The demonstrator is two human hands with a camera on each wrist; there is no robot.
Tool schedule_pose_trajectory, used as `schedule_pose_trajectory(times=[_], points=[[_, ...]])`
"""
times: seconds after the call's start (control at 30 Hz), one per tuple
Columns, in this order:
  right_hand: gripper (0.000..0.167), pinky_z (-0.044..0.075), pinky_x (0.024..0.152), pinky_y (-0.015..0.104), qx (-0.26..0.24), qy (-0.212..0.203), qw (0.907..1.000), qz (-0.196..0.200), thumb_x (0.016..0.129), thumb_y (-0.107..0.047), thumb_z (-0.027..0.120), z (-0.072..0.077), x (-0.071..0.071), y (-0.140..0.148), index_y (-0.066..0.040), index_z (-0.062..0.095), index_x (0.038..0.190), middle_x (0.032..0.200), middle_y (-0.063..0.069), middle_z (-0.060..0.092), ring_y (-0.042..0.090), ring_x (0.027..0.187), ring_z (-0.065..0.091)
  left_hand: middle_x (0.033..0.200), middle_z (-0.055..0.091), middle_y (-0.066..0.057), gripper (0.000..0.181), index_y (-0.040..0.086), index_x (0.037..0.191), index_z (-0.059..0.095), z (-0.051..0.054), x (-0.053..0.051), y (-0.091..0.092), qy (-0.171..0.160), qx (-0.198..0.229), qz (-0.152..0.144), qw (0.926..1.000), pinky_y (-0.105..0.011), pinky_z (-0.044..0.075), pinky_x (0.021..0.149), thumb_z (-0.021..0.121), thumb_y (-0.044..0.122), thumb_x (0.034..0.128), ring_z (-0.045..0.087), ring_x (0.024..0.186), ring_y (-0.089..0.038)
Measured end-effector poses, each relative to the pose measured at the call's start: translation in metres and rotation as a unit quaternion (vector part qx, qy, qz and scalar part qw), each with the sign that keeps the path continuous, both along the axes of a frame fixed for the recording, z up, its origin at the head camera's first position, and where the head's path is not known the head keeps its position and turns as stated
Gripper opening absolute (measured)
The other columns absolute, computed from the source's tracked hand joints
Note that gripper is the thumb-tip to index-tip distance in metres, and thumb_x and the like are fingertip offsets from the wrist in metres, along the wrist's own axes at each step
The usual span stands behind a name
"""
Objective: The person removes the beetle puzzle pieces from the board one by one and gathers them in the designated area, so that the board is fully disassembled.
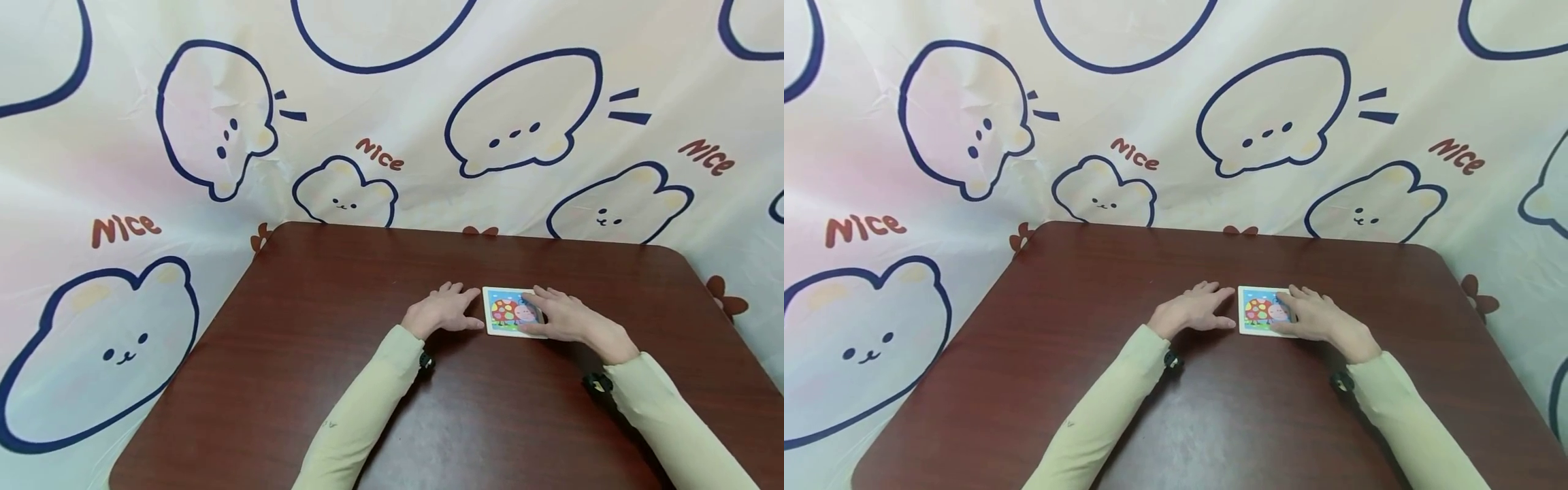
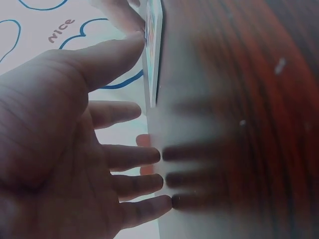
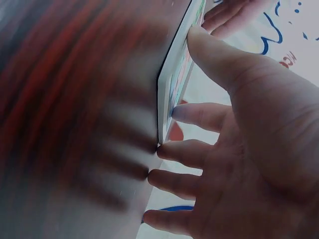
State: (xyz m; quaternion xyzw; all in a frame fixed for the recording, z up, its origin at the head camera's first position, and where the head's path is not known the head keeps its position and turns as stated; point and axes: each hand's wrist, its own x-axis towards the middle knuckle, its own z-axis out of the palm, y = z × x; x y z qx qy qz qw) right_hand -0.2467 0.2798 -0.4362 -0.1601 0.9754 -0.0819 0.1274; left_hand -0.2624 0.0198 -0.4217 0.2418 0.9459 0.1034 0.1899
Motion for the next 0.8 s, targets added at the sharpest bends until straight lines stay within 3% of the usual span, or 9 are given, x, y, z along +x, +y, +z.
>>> schedule_pose_trajectory(times=[0.2,0.4,0.8], points=[[0.089,0.026,0.107,0.072,-0.001,-0.005,0.9999,0.013,0.085,-0.062,0.064,-0.001,0.001,-0.014,-0.007,0.040,0.150,0.154,0.032,0.031,0.054,0.139,0.029,0.162,0.026,-0.007,0.079,0.029,0.156,0.026,-0.001,-0.001,-0.003,0.007,-0.021,-0.014,0.9997,-0.048,0.024,0.121,0.060,0.058,0.0900,0.019,0.151,-0.031],[0.084,0.028,0.103,0.074,0.008,0.023,0.9990,0.036,0.086,-0.059,0.065,-0.001,0.001,-0.027,-0.006,0.044,0.147,0.151,0.032,0.037,0.054,0.133,0.038,0.163,0.024,-0.007,0.079,0.029,0.156,0.028,-0.001,0.000,-0.010,0.009,-0.025,-0.017,0.9995,-0.049,0.022,0.121,0.059,0.060,0.0898,0.017,0.152,-0.032],[0.082,0.022,0.104,0.078,0.026,0.035,0.9974,0.057,0.086,-0.060,0.065,-0.001,0.002,-0.053,-0.008,0.046,0.146,0.149,0.028,0.042,0.050,0.134,0.039,0.164,0.021,-0.008,0.085,0.024,0.156,0.029,0.000,0.002,-0.029,0.001,-0.031,-0.006,0.9995,-0.050,0.022,0.121,0.066,0.057,0.0867,0.015,0.152,-0.033]])
